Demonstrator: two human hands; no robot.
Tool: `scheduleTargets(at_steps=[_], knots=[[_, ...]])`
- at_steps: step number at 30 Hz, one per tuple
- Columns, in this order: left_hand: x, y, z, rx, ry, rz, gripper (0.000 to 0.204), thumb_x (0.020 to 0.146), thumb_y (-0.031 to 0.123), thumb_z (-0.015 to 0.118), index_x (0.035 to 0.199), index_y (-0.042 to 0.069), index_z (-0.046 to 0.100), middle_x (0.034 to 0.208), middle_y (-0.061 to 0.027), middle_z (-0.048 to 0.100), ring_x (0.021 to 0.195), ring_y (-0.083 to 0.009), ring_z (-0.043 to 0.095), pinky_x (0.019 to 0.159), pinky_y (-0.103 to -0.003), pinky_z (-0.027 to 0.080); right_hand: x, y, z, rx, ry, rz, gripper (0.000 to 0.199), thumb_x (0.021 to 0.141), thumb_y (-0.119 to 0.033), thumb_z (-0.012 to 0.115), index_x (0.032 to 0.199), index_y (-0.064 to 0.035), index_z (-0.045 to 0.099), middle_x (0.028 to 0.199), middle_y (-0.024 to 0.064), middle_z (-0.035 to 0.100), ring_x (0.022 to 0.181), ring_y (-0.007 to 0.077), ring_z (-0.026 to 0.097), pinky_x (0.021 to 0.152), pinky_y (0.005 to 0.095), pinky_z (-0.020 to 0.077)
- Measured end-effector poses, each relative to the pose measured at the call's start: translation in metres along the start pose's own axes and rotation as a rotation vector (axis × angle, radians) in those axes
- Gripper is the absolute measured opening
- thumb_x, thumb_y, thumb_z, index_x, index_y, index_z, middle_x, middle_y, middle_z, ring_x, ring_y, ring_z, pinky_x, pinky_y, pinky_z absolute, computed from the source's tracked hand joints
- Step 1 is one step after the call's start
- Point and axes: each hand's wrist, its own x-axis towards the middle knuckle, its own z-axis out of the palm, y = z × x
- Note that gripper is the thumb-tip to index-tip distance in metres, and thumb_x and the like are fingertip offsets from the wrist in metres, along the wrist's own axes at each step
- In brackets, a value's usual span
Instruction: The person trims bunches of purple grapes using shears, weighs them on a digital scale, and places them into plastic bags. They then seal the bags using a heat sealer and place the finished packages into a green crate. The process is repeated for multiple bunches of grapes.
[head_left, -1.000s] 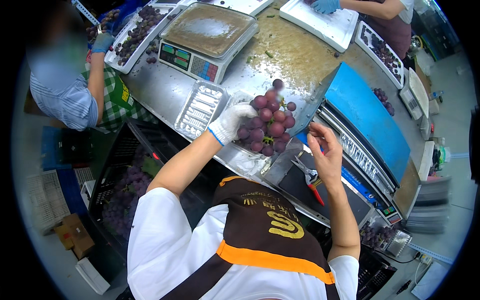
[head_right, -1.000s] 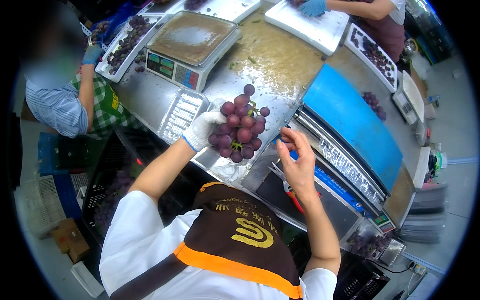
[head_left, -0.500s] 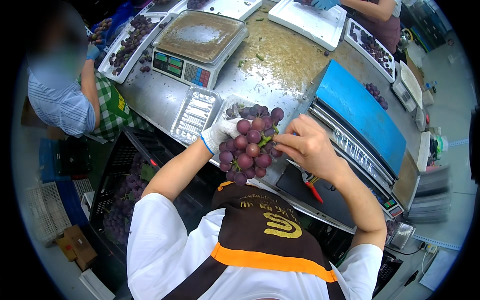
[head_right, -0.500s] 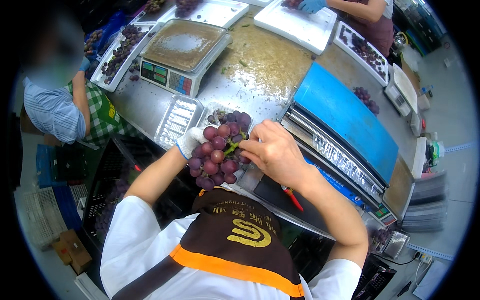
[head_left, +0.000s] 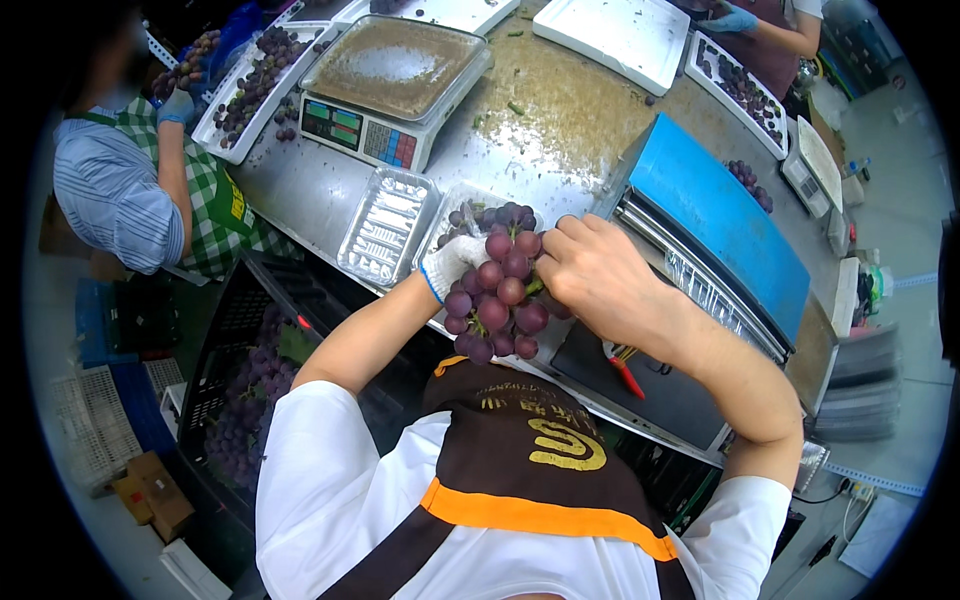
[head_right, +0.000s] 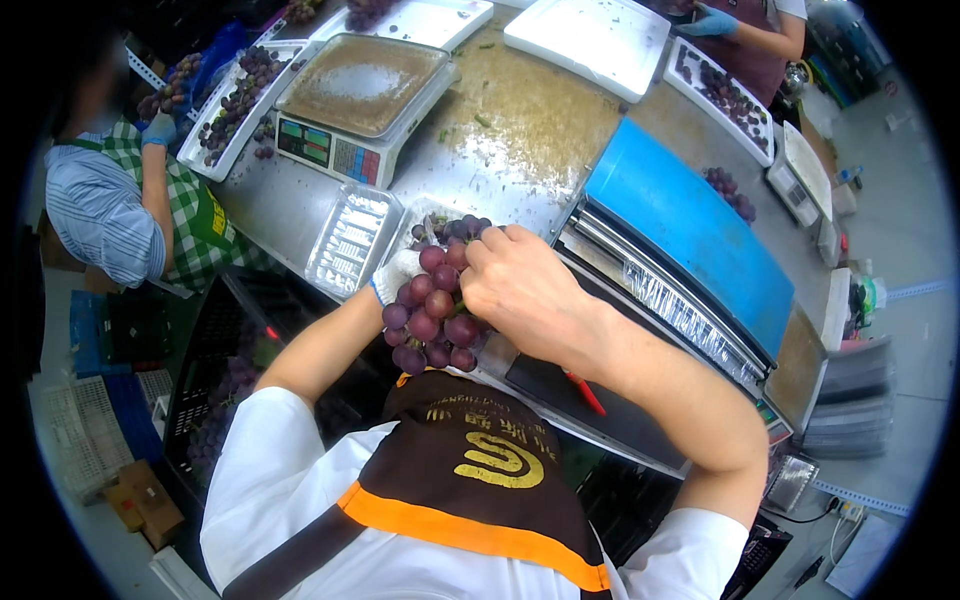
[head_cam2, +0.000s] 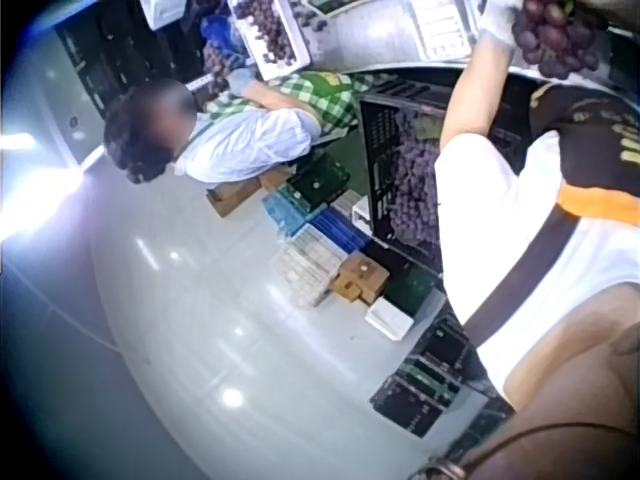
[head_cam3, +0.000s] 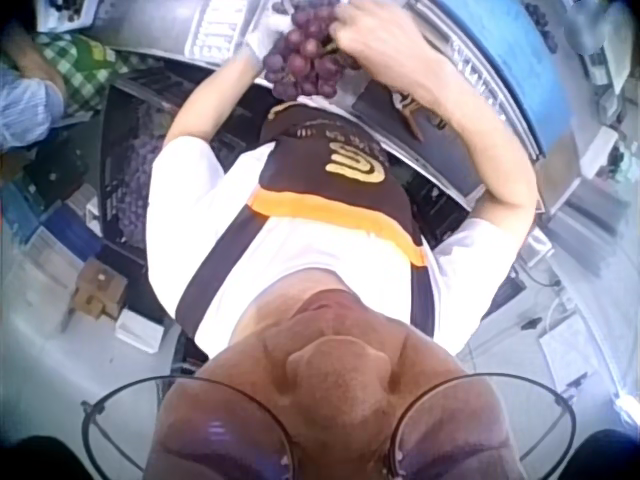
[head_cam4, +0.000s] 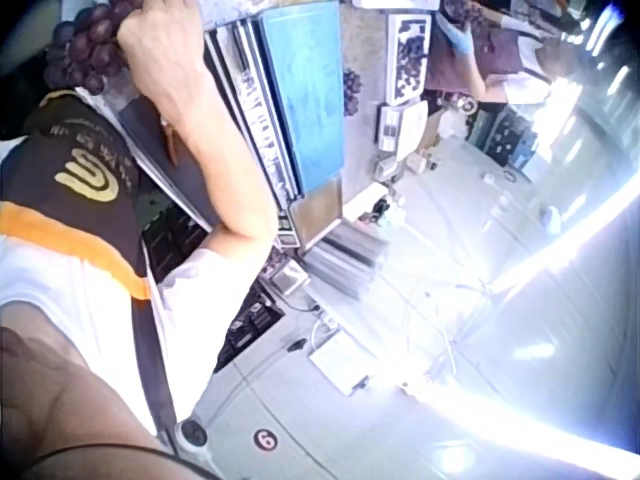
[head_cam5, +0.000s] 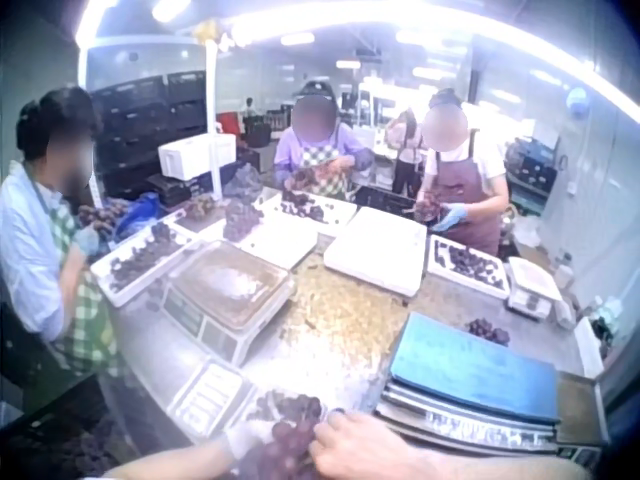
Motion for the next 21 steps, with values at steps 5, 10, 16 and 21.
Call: scheduleTargets(at_steps=[5,10,16,21], knots=[[0.043,-0.045,-0.042,0.123,-0.149,0.147,0.029,0.097,0.014,0.039,0.123,0.005,0.049,0.116,-0.0068,0.054,0.106,-0.0142,0.054,0.088,-0.026,0.047,0.015,-0.003,-0.016,-0.248,-0.141,-0.137,0.006,0.067,-0.013,0.062,0.062,-0.0081,0.063,0.072,0.0064,0.058,0.079,0.0204,0.057,0.066,0.03,0.0409],[0.038,-0.039,-0.017,-0.048,-0.109,0.078,0.03,0.096,0.015,0.041,0.124,0.006,0.047,0.117,-0.0078,0.053,0.105,-0.0158,0.054,0.086,-0.028,0.048,0.027,0.02,-0.024,-0.038,-0.327,-0.148,0.01,0.065,-0.01,0.064,0.067,-0.0007,0.062,0.077,0.0109,0.059,0.081,0.0261,0.059,0.073,0.0357,0.0475],[0.023,-0.037,0.026,-0.266,-0.089,0.069,0.032,0.094,0.017,0.044,0.124,0.007,0.046,0.118,-0.0091,0.052,0.103,-0.0178,0.054,0.084,-0.03,0.048,0.035,0.035,-0.037,0.226,-0.438,-0.104,0.015,0.07,-0.015,0.069,0.068,-0.0006,0.064,0.074,0.0169,0.064,0.079,0.0332,0.064,0.068,0.041,0.0497],[0.029,-0.04,0.042,-0.351,-0.086,0.083,0.034,0.092,0.019,0.047,0.125,0.008,0.044,0.119,-0.0102,0.051,0.102,-0.0195,0.054,0.083,-0.031,0.049,0.038,0.038,-0.041,0.296,-0.552,-0.061,0.019,0.072,-0.017,0.069,0.071,0.0012,0.064,0.073,0.018,0.063,0.079,0.0353,0.063,0.07,0.0427,0.0489]])
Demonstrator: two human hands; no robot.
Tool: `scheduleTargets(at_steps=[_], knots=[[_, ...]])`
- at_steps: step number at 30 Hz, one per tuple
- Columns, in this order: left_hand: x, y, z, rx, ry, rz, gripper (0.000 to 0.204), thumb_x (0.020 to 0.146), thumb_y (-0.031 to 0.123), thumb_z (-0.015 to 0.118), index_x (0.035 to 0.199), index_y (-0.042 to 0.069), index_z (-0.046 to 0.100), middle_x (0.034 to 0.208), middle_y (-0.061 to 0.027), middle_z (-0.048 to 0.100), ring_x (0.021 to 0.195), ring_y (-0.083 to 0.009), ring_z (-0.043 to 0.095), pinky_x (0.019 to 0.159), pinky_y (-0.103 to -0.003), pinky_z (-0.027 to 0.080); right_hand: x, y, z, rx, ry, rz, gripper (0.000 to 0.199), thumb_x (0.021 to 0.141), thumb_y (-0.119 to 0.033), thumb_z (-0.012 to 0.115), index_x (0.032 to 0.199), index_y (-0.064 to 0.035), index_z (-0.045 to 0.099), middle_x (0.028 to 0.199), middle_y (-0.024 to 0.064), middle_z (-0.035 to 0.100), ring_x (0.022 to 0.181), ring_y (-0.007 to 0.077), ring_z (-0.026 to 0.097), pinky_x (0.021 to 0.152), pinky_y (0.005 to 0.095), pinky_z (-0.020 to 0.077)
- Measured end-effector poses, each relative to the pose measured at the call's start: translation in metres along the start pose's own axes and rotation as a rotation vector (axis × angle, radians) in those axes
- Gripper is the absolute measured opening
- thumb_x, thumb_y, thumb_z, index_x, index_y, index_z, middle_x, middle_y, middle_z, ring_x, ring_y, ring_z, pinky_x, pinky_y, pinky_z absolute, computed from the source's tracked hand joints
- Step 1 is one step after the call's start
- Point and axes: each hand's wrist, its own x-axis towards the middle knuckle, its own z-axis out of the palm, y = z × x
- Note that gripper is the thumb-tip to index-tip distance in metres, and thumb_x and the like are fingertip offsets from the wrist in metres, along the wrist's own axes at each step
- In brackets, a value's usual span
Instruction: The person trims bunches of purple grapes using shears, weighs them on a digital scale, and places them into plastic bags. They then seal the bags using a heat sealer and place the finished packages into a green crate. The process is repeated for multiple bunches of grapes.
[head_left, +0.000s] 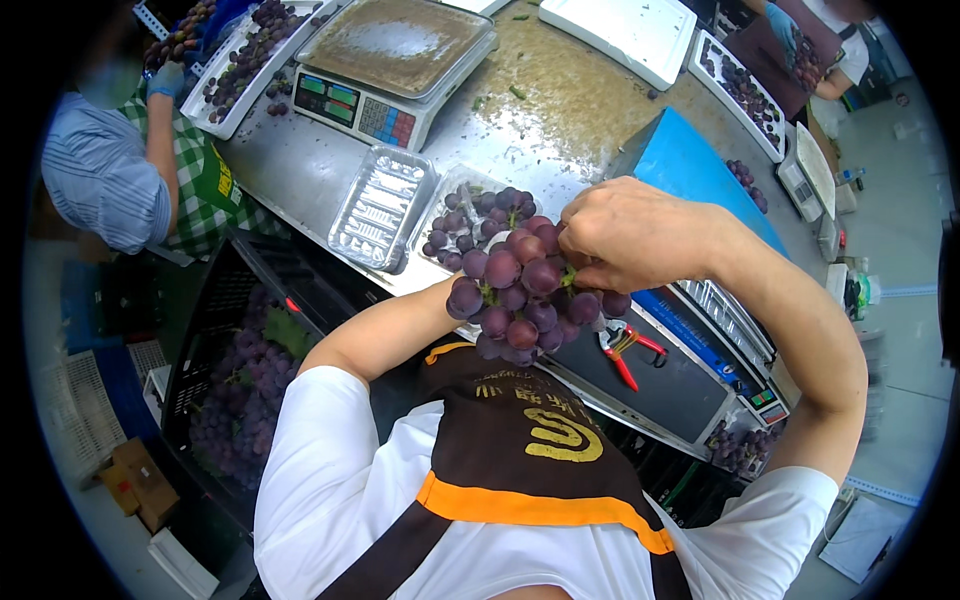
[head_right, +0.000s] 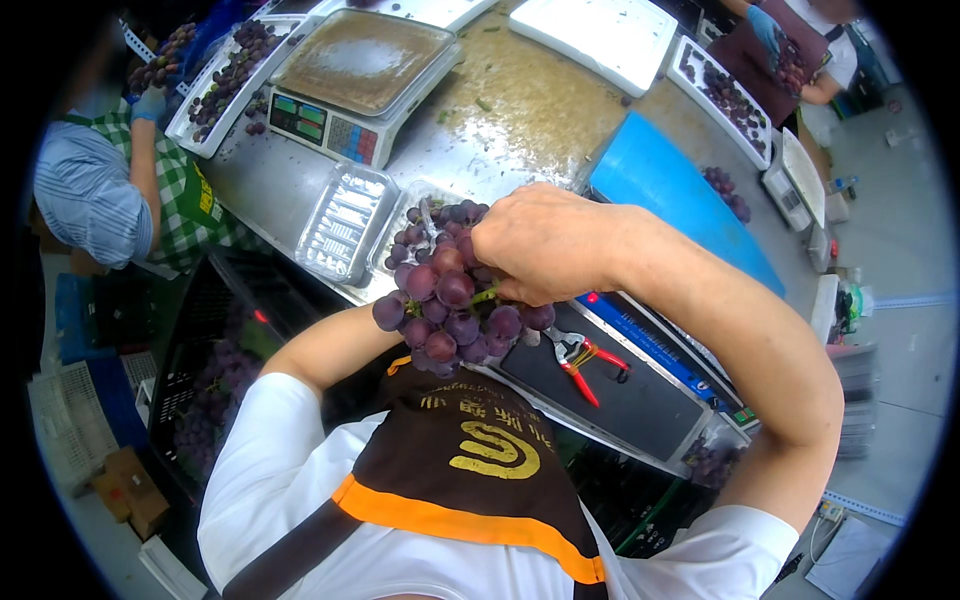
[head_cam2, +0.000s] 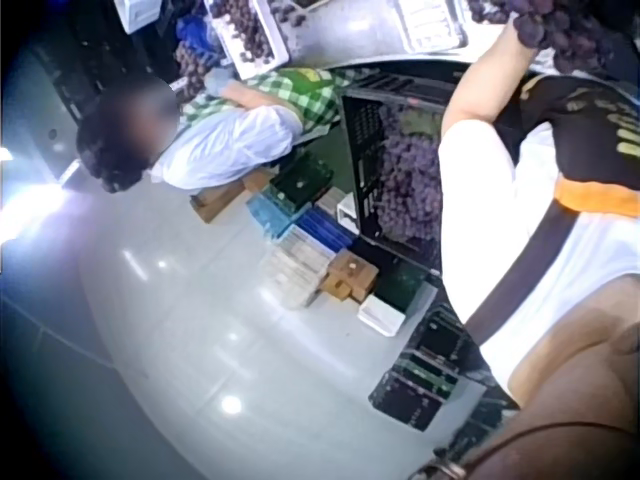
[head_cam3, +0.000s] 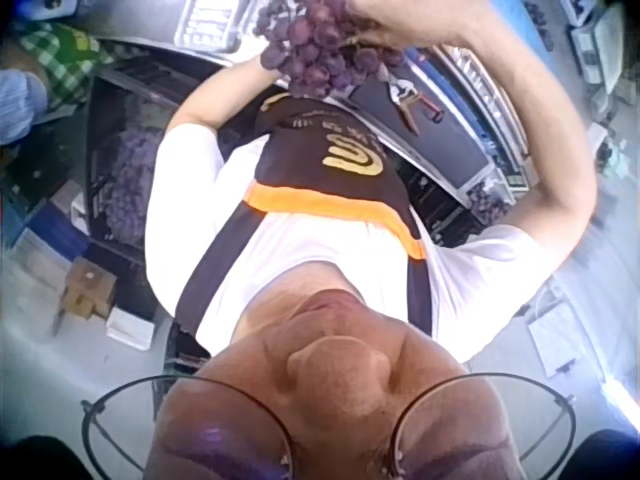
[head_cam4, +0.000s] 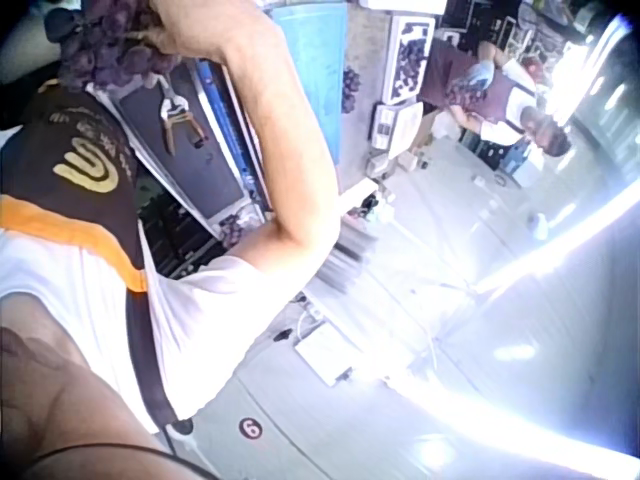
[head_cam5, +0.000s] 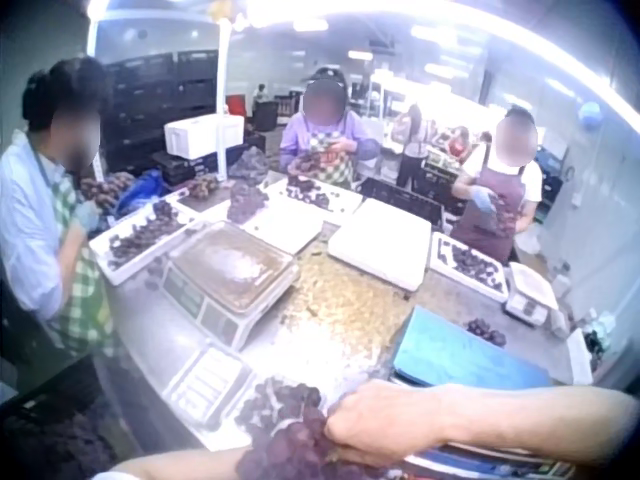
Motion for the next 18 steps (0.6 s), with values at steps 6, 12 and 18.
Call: scheduleTargets(at_steps=[6,12,18], knots=[[0.007,-0.003,0.013,-0.048,-0.003,0.012,0.037,0.091,0.021,0.05,0.125,0.009,0.043,0.12,-0.0115,0.05,0.101,-0.0215,0.054,0.081,-0.033,0.049,-0.001,-0.002,-0.01,0.025,-0.079,0.08,0.018,0.072,-0.018,0.069,0.073,-0.0003,0.065,0.075,0.0187,0.063,0.08,0.0359,0.062,0.072,0.0434,0.049],[0.005,0.011,0.031,-0.108,-0.021,0.056,0.041,0.089,0.022,0.053,0.126,0.011,0.041,0.121,-0.0128,0.049,0.1,-0.0235,0.054,0.079,-0.035,0.05,-0.019,0.007,-0.007,0.154,0.164,0.197,0.018,0.076,-0.018,0.067,0.082,-0.0006,0.066,0.082,0.0188,0.064,0.082,0.0352,0.062,0.073,0.043,0.0495],[-0.006,0.054,0.076,-0.24,-0.157,0.166,0.045,0.087,0.024,0.056,0.127,0.012,0.039,0.122,-0.0142,0.048,0.098,-0.0255,0.054,0.077,-0.037,0.05,-0.054,0.008,0.026,0.614,0.882,0.349,0.023,0.085,-0.016,0.067,0.101,0.0003,0.063,0.087,0.0101,0.064,0.076,0.0148,0.061,0.069,0.0278,0.0492]])
